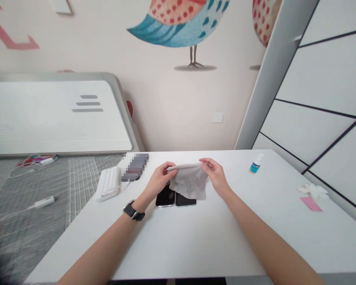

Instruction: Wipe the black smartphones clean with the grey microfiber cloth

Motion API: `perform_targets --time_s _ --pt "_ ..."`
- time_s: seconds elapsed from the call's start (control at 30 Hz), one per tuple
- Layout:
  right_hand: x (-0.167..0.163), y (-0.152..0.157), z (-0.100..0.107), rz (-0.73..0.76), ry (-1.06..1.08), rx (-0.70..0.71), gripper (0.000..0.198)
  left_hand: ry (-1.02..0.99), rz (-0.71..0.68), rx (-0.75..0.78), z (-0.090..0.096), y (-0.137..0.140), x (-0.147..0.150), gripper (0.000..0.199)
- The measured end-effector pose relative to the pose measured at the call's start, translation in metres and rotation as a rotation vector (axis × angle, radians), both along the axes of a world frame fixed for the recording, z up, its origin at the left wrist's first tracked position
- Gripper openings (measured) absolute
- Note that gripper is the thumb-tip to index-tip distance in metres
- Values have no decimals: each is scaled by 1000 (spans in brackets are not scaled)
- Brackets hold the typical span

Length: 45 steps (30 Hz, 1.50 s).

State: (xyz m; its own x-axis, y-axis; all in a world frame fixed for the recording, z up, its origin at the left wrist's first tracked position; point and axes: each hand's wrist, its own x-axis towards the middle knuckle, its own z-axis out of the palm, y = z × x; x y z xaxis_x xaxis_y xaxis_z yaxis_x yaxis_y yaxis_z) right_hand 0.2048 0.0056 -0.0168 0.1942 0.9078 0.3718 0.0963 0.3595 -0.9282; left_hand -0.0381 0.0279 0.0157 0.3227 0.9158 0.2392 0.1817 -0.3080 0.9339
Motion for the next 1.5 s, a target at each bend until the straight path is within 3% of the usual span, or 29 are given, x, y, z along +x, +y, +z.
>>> perform_targets --time_s 0.2,0.27,0.37,0.5,0.63,0.7,0.77,0.83,0.93,1.1,1.23,1.37,1.5 --pt "8 1 14 -47 0 55 44 17 17 78 6 1 4 15" --pt "17 3 29 -75 -22 87 43 12 10 143 18 6 13 12" --pt "40 3 56 -124 -57 144 45 17 -47 238 43 15 33 24" --pt "73 -23 75 -152 -151 170 38 89 -163 333 60 8 55 34" --pt "95 -86 50 -83 -336 60 23 248 -332 361 39 -25 48 36" --pt "102 -118 30 16 -534 -60 19 449 -585 433 26 -42 36 45" --pt "108 -141 15 63 -711 -143 19 594 -689 491 18 -52 27 42" --pt "110 -149 8 28 -792 -150 23 694 -618 510 16 -54 26 35" --pt "105 -131 10 -9 -858 -116 29 865 -459 542 12 -47 42 38" --pt "82 -78 1 50 -973 -95 48 1011 -406 579 -10 -35 76 70" --pt "74 -65 -21 63 -1065 -146 65 1053 -344 562 -21 -34 78 87" --pt "80 -64 -21 20 -1115 -190 69 1030 -269 502 -6 -19 56 80" --pt "81 -89 -6 -65 -1107 -146 59 959 -65 431 16 -25 -10 61"
